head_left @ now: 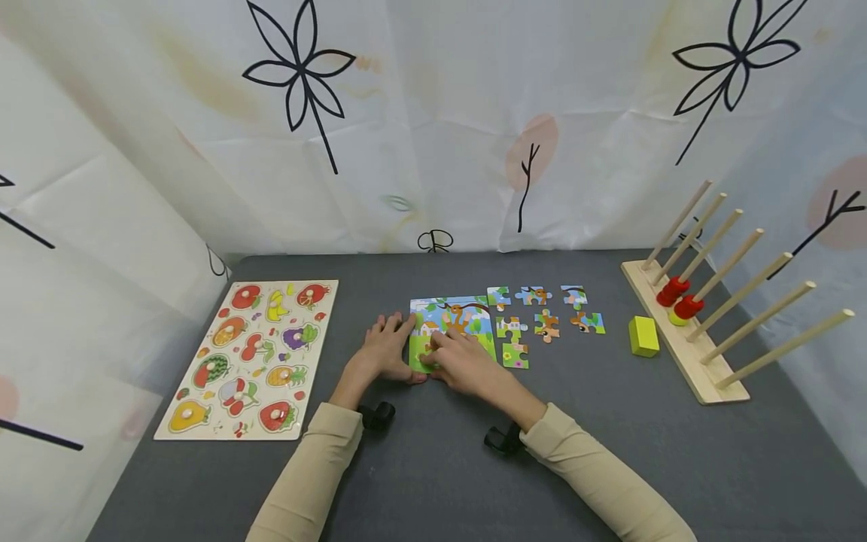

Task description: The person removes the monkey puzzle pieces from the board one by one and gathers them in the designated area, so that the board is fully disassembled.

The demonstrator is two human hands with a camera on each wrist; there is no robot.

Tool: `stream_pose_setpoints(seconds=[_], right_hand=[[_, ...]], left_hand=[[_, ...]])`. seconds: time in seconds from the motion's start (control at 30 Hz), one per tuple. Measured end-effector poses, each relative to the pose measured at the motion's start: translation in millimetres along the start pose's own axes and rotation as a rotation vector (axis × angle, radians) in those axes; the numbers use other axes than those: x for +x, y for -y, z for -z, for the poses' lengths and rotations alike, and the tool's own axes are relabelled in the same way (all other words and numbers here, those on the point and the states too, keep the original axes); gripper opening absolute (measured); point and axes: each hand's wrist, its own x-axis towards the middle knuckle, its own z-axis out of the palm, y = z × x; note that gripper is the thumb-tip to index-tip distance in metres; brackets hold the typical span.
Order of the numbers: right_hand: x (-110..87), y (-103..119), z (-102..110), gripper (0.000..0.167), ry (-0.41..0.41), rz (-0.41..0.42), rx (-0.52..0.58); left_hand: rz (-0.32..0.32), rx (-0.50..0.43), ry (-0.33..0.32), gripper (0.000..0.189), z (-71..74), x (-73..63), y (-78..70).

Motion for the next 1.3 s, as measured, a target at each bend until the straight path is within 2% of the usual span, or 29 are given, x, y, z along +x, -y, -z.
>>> stream_pose_setpoints(seconds=[0.2, 0.47, 0.83, 1.03, 1.17, 1.3], right_hand=[[-1.0, 0.2, 0.7, 0.033, 0.006, -0.032, 0.016], [-1.4, -0.8, 0.8, 0.031, -0.025, -0.009, 0.003], [0.9, -2.0, 1.2, 0.048, -0.078, -0.007, -0.038], [1.6, -1.6, 2.2, 0.043, -0.086, 0.009, -0.052], [1.7, -0.7, 2.9, 0.038, -0.071, 0.009, -0.056], [2.5, 1.3, 4.8, 0.045, -0.036, -0.012, -0.047]], left_hand=[[0.003, -0.003, 0.007, 0.112, 0.7, -1.2, 1.0], [0.001, -0.016, 0.018, 0.111, 1.5, -1.5, 0.8], [0.007, -0.014, 0.019, 0.111, 1.2, -1.0, -0.3], [0.007, -0.010, 0.017, 0.111, 1.8, -1.0, -0.8], [0.006, -0.011, 0.016, 0.111, 2.4, -1.2, -0.7], [0.010, -0.016, 0.023, 0.111, 2.0, -1.1, -0.4]])
